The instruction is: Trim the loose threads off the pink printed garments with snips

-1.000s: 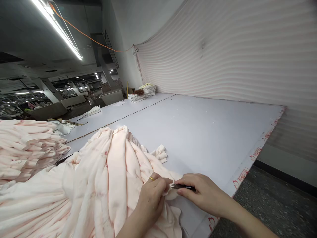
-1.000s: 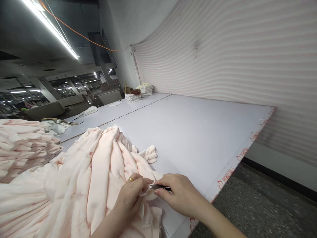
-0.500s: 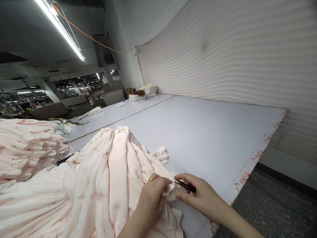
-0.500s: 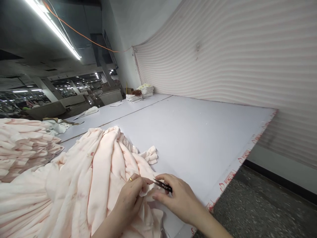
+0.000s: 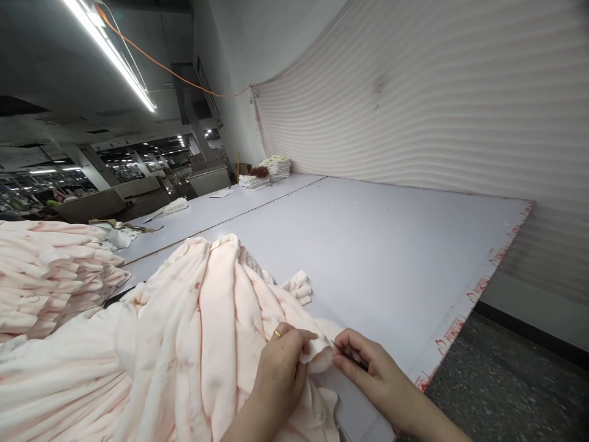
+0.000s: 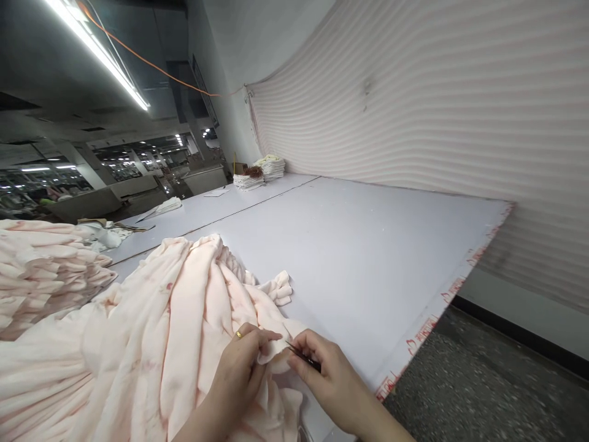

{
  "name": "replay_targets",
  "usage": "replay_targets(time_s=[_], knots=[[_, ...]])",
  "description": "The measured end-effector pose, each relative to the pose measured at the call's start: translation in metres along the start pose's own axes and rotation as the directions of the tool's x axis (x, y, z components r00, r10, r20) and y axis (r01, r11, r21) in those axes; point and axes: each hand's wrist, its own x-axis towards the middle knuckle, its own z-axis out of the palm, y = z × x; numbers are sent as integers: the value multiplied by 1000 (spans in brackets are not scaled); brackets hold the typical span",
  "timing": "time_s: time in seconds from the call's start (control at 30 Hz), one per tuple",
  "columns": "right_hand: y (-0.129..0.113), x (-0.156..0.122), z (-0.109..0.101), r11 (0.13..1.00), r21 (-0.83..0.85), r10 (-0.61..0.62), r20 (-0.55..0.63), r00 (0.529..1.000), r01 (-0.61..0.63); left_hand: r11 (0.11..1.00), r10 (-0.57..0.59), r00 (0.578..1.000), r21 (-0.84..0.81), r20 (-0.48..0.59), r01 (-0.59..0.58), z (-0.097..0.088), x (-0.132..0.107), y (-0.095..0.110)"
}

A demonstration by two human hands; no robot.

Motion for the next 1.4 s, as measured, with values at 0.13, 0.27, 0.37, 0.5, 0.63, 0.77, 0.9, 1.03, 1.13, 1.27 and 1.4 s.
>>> replay_targets(time_s=[0.13,0.27,0.37,0.5,0.63,0.77,0.9,1.03,1.13,1.27,1.4], knots=[[3,6,5,971,-194,-150,-36,988,140,999,34,999,40,-4,-34,2,3,4],[2,7,7,986,-111,-126,-27,992,123,998,47,999,43,-10,-46,2,3,8],[0,-2,1,997,79,15,-31,999,-12,996,74,996,46,-39,-72,2,3,6],[1,-10,-8,996,59,71,-82,994,-66,996,92,993,29,-80,-89,4,4,3],[4,-4,0,998,-50,28,-142,990,-35,989,122,989,94,-89,-114,3,6,7],[4,3,12,999,-47,-2,-227,974,-9,979,126,982,179,-141,-99,0,6,11],[2,1,8,997,-75,-26,-205,978,11,964,195,963,218,-185,-154,1,6,11],[-2,-9,-3,933,-357,-94,-135,986,40,935,278,949,270,-151,-231,3,8,10],[-3,-16,-6,789,-612,-173,-137,975,54,921,296,945,306,-140,-243,4,8,11],[-1,-18,-4,627,-777,-266,-140,954,60,920,288,949,310,-125,-239,4,8,12],[-1,-17,-4,581,-810,-302,-127,945,77,913,306,945,315,-115,-258,6,9,12]])
